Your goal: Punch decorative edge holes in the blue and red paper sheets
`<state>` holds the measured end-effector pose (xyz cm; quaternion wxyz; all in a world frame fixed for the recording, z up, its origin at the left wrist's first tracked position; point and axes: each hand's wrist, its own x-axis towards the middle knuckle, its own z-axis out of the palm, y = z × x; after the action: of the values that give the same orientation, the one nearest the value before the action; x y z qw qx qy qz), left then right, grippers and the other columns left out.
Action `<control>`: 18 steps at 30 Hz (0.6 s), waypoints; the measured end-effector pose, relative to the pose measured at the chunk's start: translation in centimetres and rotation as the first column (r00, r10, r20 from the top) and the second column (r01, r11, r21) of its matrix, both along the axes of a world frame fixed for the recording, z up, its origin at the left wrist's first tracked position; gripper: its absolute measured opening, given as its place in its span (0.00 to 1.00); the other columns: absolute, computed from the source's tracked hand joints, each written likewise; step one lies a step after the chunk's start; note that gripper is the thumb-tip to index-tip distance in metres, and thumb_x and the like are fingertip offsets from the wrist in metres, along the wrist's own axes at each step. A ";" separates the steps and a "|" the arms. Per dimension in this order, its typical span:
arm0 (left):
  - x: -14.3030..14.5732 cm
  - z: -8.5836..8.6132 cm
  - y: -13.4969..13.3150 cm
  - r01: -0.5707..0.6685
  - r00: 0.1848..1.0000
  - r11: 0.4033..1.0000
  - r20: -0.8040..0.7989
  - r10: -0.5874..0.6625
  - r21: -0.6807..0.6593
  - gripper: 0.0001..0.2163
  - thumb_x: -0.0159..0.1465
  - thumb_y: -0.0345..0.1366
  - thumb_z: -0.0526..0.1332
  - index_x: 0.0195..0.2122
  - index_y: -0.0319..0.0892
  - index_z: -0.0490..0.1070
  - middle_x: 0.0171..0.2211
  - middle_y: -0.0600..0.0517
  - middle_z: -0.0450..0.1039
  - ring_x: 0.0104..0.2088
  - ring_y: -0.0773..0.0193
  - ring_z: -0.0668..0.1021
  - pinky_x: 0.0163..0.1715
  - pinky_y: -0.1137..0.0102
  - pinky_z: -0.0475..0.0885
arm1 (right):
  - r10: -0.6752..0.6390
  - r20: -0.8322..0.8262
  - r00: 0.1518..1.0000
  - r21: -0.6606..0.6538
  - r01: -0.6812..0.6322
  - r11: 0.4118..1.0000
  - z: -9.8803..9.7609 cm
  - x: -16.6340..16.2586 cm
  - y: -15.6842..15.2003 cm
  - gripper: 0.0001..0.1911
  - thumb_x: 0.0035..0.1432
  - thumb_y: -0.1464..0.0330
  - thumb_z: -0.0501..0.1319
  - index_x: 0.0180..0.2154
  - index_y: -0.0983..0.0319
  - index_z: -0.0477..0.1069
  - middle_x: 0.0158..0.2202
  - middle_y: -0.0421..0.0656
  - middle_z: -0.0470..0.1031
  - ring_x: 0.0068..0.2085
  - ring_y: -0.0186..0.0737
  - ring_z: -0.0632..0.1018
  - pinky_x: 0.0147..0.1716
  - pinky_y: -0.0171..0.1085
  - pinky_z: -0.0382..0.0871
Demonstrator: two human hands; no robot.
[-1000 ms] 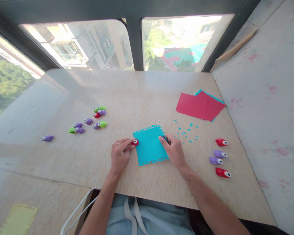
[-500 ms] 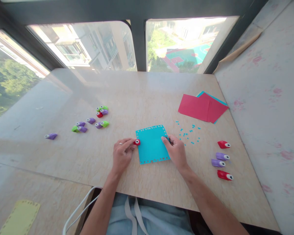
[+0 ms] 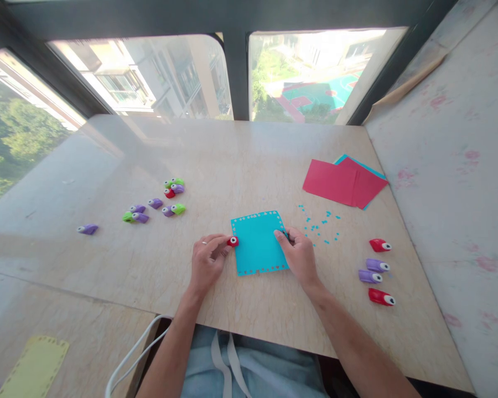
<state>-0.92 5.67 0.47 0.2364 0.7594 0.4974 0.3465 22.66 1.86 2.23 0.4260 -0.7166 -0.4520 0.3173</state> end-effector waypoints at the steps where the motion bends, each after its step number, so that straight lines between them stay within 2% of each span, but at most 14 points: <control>1: 0.0 0.0 0.0 0.000 1.000 1.000 -0.006 0.000 0.003 0.08 0.64 0.34 0.62 0.43 0.47 0.77 0.42 0.49 0.78 0.44 0.58 0.77 0.47 0.61 0.70 | 0.007 -0.003 1.000 -0.001 -0.007 1.000 0.0 0.0 0.0 0.21 0.59 0.52 0.55 0.30 0.63 0.73 0.23 0.39 0.67 0.26 0.35 0.65 0.27 0.34 0.58; 8: 0.2 0.0 0.0 -0.008 1.000 1.000 0.000 0.008 -0.003 0.08 0.64 0.34 0.61 0.43 0.46 0.77 0.42 0.49 0.78 0.45 0.57 0.77 0.46 0.61 0.71 | 0.042 -0.016 0.999 -0.004 -0.042 0.999 -0.2 0.1 0.0 0.20 0.59 0.53 0.56 0.30 0.63 0.73 0.23 0.38 0.65 0.26 0.34 0.64 0.27 0.33 0.58; 18: 0.4 0.4 0.0 -0.015 0.999 1.000 -0.044 0.015 -0.006 0.08 0.66 0.35 0.60 0.44 0.46 0.77 0.43 0.48 0.78 0.44 0.56 0.78 0.47 0.59 0.69 | 0.075 -0.022 0.997 -0.012 -0.075 0.997 0.2 0.6 0.0 0.21 0.58 0.52 0.56 0.23 0.61 0.64 0.19 0.34 0.52 0.23 0.31 0.56 0.21 0.32 0.49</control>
<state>-0.55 5.69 0.86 0.2250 0.7624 0.5091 0.3300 23.23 1.87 2.47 0.4139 -0.6985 -0.4720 0.3435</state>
